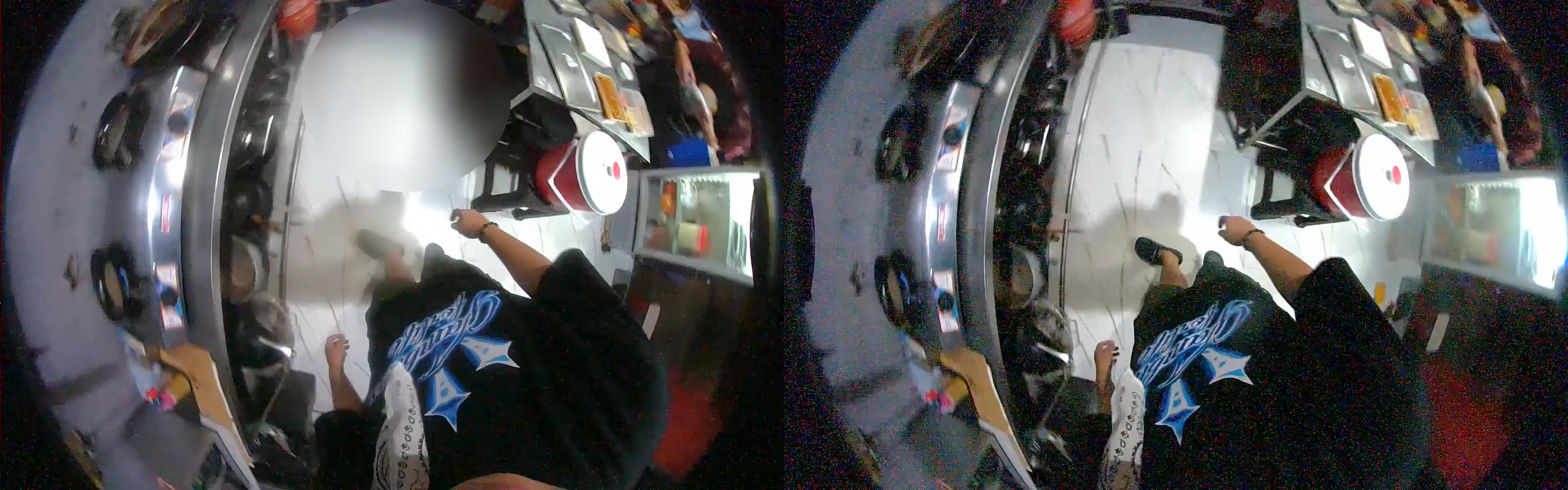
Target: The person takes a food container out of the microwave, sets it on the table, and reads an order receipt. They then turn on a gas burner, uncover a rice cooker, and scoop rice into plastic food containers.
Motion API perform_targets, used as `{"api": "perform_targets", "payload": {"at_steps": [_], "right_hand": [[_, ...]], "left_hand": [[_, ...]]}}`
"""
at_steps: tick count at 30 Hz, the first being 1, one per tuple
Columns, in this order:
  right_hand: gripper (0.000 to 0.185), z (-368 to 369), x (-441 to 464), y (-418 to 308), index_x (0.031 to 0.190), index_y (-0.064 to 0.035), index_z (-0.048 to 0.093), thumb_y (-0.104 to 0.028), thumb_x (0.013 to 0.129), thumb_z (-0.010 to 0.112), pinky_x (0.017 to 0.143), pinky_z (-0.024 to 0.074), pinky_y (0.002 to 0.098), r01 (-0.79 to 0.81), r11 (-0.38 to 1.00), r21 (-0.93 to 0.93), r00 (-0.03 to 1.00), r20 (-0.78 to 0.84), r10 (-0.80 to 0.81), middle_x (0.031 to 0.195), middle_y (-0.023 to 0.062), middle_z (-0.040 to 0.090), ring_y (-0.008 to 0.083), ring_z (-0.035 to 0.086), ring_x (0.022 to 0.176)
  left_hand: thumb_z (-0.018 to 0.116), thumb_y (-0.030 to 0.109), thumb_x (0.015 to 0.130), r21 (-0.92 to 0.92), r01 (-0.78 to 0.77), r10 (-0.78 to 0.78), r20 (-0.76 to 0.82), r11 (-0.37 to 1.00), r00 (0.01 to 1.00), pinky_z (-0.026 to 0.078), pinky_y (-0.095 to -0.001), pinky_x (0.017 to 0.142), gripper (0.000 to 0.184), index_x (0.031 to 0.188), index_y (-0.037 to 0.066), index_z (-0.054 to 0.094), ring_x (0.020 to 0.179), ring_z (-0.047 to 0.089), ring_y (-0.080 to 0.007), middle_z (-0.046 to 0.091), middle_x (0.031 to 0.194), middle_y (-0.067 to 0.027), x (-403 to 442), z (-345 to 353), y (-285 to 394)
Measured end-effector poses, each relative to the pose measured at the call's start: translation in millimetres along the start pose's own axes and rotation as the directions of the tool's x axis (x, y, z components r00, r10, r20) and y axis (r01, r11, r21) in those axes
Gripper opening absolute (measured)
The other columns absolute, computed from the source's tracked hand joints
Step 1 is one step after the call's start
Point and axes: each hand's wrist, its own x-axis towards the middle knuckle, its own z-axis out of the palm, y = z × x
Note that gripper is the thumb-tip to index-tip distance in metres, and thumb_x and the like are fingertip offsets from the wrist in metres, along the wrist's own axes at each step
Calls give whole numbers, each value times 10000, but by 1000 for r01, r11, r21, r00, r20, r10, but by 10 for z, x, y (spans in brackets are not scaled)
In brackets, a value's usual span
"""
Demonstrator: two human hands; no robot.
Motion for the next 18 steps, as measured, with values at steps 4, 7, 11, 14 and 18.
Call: {"api": "perform_targets", "payload": {"at_steps": [4, 7, 11, 14, 18], "right_hand": [[298, 120, -384, 677, 980, -66, 604, -251, 747, 599, 796, 450, 413, 29, 997, 69, 978, -207, -14, 934, 190, 627, 344, 592, 896], [282, 480, -500, 1473, 930, -45, 600, -254, 741, 583, 808, 444, 397, -43, 983, 179, 989, -130, 67, 930, 208, 616, 368, 567, 924], [172, 1312, -572, 2842, 827, -37, 600, -194, 784, 545, 443, 444, 301, -155, 962, 224, 986, 88, 138, 638, 104, 612, 175, 567, 497], [175, 1620, -865, 3210, 794, -21, 596, -187, 741, 582, 467, 453, 330, -46, 976, 213, 987, 161, 11, 637, 120, 609, 193, 575, 513], [271, 1598, -1203, 2980, 793, -29, 619, -271, 671, 614, 593, 495, 364, 77, 996, 55, 997, 12, -78, 729, 156, 641, 266, 616, 626]], "left_hand": [[577, 201, 786, 75, -156, 160, -50, 985, 986, 460, -286, 550, 170, 815, 33, 575, 575, 564, -157, 589, 645, -73, -186, 280, -291], [624, 233, 800, 298, -429, 464, -53, 852, 884, 462, -260, 535, 283, 966, 20, 539, 604, 576, -137, 618, 748, -88, -216, 477, -470], [608, 221, 797, 365, -606, 666, -55, 707, 744, 473, -277, 574, 268, 974, 28, 550, 652, 587, -146, 624, 770, -92, -426, 752, -760], [578, 206, 795, 382, -531, 582, -21, 756, 813, 466, -278, 563, 220, 935, 36, 571, 626, 574, -147, 617, 740, -66, -612, 898, -889], [505, 170, 816, 502, -313, 340, 39, 806, 939, 478, -359, 627, 175, 913, 52, 593, 703, 580, -269, 607, 827, -123, -1133, 987, -636]]}}
